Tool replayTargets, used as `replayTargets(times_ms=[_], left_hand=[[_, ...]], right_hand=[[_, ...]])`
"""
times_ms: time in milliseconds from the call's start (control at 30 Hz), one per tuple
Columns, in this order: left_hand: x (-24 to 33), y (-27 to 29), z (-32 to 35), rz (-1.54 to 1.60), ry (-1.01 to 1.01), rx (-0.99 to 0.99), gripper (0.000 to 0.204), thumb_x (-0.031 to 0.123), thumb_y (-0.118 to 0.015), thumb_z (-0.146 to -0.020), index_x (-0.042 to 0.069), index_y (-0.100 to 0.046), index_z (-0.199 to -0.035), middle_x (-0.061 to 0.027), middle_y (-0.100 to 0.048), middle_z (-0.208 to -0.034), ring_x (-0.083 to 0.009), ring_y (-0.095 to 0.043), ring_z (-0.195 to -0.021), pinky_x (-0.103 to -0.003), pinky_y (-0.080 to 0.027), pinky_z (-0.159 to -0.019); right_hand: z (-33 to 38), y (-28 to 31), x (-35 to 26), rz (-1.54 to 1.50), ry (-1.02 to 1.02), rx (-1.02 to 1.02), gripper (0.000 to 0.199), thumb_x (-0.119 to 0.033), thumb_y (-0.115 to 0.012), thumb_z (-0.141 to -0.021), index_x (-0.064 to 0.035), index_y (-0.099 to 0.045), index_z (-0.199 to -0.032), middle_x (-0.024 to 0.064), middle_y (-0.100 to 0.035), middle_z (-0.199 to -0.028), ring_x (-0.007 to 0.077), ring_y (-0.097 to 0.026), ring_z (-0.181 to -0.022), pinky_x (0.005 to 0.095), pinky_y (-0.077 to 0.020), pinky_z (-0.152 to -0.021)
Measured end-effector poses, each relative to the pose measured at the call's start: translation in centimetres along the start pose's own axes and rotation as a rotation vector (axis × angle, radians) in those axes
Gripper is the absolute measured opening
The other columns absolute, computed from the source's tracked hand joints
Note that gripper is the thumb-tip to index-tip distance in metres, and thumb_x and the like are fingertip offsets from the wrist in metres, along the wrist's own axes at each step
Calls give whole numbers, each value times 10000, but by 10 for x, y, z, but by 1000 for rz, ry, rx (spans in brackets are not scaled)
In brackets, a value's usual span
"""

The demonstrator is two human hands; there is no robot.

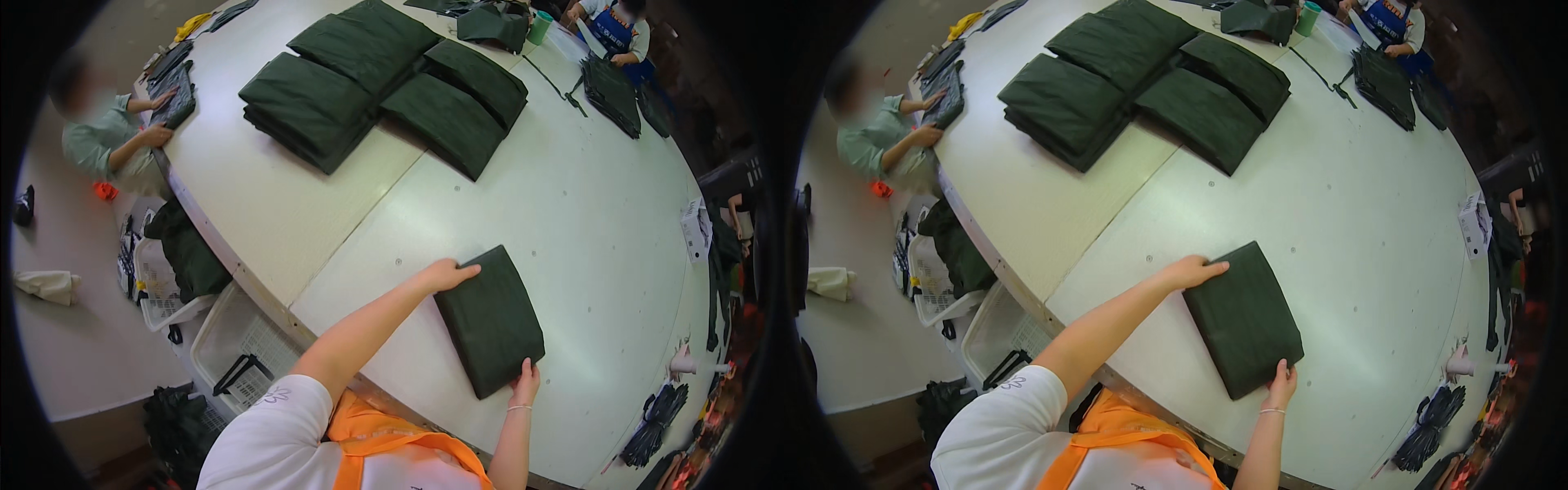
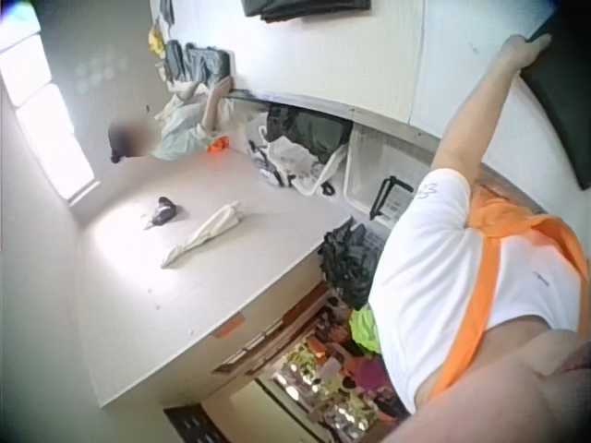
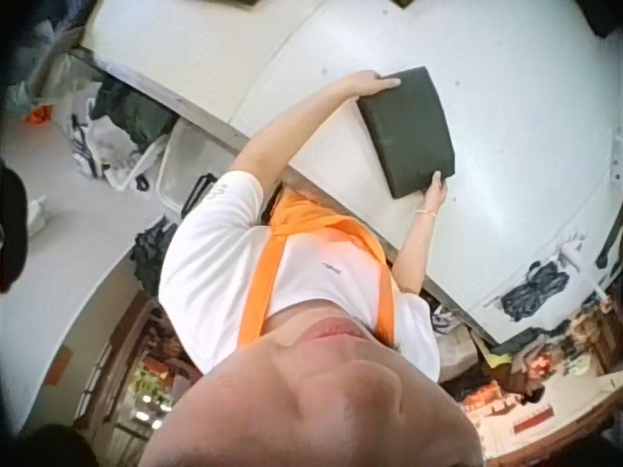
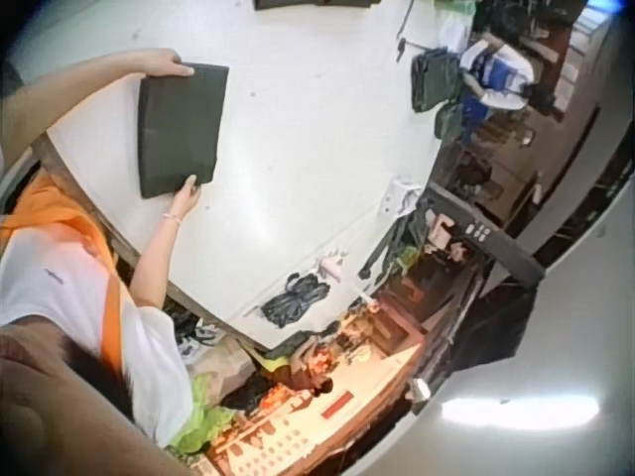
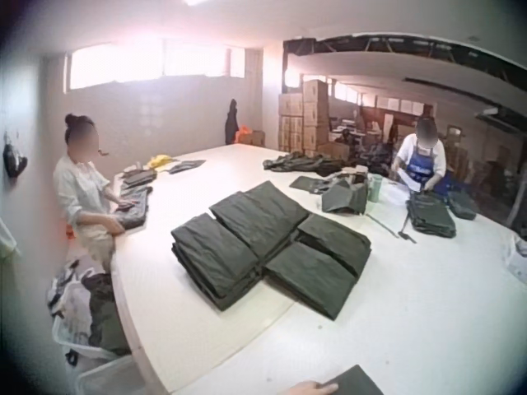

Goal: The person repeatedly unfolds and refolds dark green fabric items on a white table. They smooth the fabric, fold it into rectangles, and stack the folded items. The person handles the items one at a time throughout the clip.

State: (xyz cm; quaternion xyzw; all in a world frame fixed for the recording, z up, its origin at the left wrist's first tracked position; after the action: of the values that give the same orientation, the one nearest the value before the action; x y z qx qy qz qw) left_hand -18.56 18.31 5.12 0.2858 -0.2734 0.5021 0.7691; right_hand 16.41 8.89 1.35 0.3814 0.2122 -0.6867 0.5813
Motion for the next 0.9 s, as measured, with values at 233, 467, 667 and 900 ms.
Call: replayTargets(times_ms=[233, 467, 667, 900], left_hand=[[-2, 22, -21, 632, 54, -163, 554, 418, -432, -965, -34, -480, -1282, -122, -555, -1262, -224, -530, -1126, -328, -373, -987], [132, 279, -14, 101, -586, 614, 650, 477, -521, -879, -35, -474, -1277, -213, -560, -1217, -333, -533, -1129, -364, -407, -961], [150, 374, -111, -791, -379, 1031, 512, 410, -544, -857, 119, -528, -1278, -134, -561, -1248, -307, -543, -1122, -430, -411, -951], [135, 345, -130, -1180, -351, 1362, 551, 504, -507, -857, 130, -528, -1260, -139, -448, -1365, -295, -386, -1277, -545, -272, -1019]], right_hand=[[-29, -55, -67, -134, 71, -91, 372, -189, -541, -930, -8, -496, -1252, 80, -548, -1234, 200, -531, -1091, 329, -421, -945], [-85, -278, -255, -246, 511, -347, 471, -223, -568, -928, 23, -428, -1305, 112, -536, -1249, 178, -505, -1135, 293, -386, -974], [-166, -429, -284, 571, 960, -132, 640, -224, -603, -856, -26, -318, -1394, 288, -370, -1361, 386, -410, -1241, 390, -357, -1034], [-150, -401, -246, 416, 957, -241, 552, -215, -544, -901, -42, -343, -1385, 196, -363, -1392, 342, -419, -1229, 390, -362, -1024]])
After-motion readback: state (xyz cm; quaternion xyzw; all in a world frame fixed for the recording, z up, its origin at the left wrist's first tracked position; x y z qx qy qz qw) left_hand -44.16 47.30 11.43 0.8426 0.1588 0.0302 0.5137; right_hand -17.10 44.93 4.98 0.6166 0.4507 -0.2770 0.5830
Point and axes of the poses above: each hand's wrist, its own z-axis away from the middle knuckle, its own y-axis out of the back of the hand, x = y × z, the point moved 3 cm from there along -z, towards the middle knuckle
